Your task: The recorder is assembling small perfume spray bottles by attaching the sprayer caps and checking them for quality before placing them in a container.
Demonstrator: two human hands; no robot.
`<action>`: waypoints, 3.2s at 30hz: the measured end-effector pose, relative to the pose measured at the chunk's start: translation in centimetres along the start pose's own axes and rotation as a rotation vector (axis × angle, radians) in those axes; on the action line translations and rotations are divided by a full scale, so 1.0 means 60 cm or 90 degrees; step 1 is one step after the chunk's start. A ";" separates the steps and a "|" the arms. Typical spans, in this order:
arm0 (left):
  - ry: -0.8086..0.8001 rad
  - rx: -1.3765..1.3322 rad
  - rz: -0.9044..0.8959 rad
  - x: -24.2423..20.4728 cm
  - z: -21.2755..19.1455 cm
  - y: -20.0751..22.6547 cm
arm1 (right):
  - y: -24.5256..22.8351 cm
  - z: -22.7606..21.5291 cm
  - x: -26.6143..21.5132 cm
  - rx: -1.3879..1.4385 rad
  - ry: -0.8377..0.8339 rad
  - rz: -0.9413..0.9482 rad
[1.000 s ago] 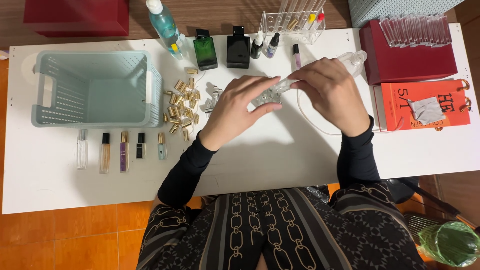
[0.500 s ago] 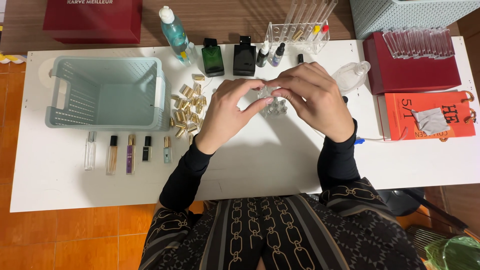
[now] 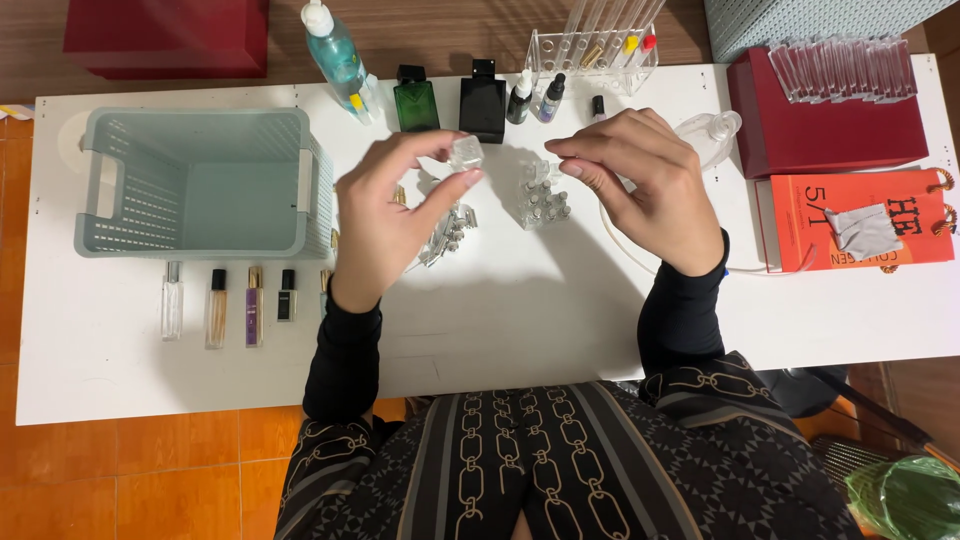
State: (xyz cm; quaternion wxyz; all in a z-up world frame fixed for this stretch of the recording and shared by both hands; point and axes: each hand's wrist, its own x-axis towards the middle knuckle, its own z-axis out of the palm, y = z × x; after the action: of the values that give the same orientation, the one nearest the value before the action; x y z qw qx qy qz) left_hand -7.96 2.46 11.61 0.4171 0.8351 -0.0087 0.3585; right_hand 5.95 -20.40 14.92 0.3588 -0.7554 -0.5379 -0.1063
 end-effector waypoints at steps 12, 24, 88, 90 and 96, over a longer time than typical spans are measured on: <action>0.034 0.009 -0.019 -0.007 -0.041 -0.010 | 0.009 0.038 0.008 -0.002 -0.080 -0.044; 0.066 -0.007 0.054 -0.009 -0.063 -0.018 | 0.010 0.132 0.006 0.031 -0.122 -0.077; 0.060 -0.049 -0.047 0.002 -0.045 -0.027 | 0.000 0.351 -0.030 -0.058 -0.256 -0.228; 0.059 -0.033 -0.046 0.003 -0.044 -0.027 | -0.008 0.357 -0.040 -0.053 -0.295 -0.252; 0.061 -0.026 -0.043 0.002 -0.043 -0.024 | 0.019 0.373 -0.053 -0.121 -0.290 -0.284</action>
State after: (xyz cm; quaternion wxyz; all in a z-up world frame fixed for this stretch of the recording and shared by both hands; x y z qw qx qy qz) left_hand -8.94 5.27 11.70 0.4460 0.8080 0.0322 0.3837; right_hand 0.66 -8.23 -3.39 0.1248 -0.6532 -0.7444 -0.0603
